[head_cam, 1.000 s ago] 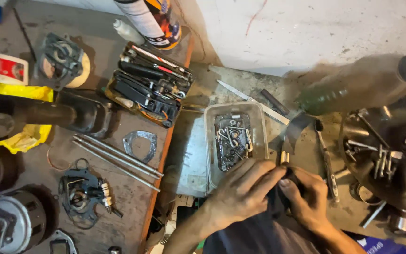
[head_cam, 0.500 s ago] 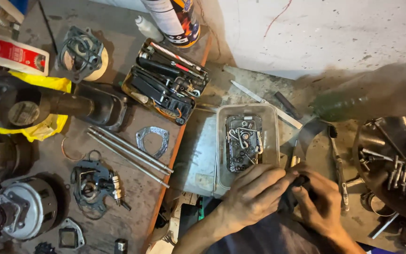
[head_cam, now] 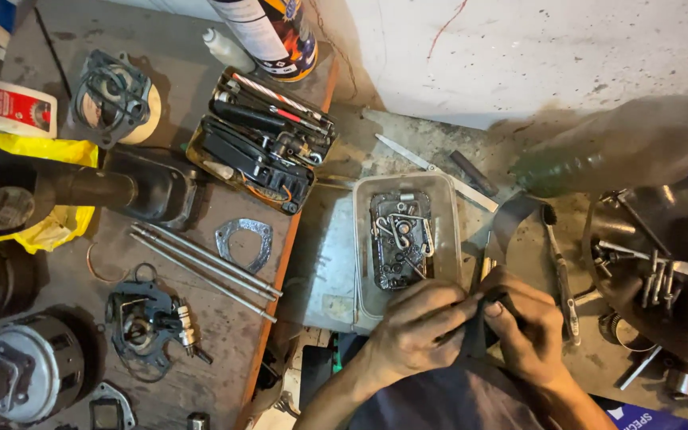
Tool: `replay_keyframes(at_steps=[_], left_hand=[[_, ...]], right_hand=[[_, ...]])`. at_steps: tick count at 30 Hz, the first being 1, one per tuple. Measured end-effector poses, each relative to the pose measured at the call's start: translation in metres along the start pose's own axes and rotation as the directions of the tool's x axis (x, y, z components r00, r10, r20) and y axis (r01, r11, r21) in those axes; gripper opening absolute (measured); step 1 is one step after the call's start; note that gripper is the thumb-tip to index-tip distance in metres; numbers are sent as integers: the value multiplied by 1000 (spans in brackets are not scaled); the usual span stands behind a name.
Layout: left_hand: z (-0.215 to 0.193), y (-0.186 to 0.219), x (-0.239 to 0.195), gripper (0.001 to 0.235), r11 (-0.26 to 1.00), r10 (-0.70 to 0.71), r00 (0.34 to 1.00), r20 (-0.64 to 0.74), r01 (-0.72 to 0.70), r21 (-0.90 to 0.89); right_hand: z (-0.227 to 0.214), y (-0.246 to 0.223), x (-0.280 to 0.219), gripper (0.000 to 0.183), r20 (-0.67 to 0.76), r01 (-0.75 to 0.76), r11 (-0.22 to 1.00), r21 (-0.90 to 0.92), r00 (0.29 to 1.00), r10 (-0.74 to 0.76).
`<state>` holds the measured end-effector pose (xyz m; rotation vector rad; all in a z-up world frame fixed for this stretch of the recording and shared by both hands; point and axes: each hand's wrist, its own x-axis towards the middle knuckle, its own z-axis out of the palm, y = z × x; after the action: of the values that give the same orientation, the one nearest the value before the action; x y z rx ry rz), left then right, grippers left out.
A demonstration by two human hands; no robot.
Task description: The person cleans small metal engine parts at a workbench. They scrub parts in a plastic container of liquid using a brush, agitate the parts in the container by hand, then transfer the cleaned bolts and brackets onto a black cloth and wipe them dry.
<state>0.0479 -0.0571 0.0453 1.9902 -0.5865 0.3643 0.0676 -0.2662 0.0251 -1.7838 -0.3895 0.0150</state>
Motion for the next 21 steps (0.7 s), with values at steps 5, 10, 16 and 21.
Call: replay_keyframes(at_steps=[5,10,16,21], left_hand=[[5,-14,-7,32,962,-133,988,-72,111,-249],[-22,-9,11,29,974,-179,959,-218,141,-176],[-22,-7,16,29,987,-153,964,-217,138,-84],[-22,0,19,38,999,-43,985,-169,46,11]], right_hand=[[-15,-21,9,14,124,-127,991,38,985,122],[-51,-3,-18,33,-230,-31,1000,-4,973,29],[-23,-83,44,48,-39,-46,922,-385,999,34],[0,-67,42,42,82,142,915,-377,989,-120]])
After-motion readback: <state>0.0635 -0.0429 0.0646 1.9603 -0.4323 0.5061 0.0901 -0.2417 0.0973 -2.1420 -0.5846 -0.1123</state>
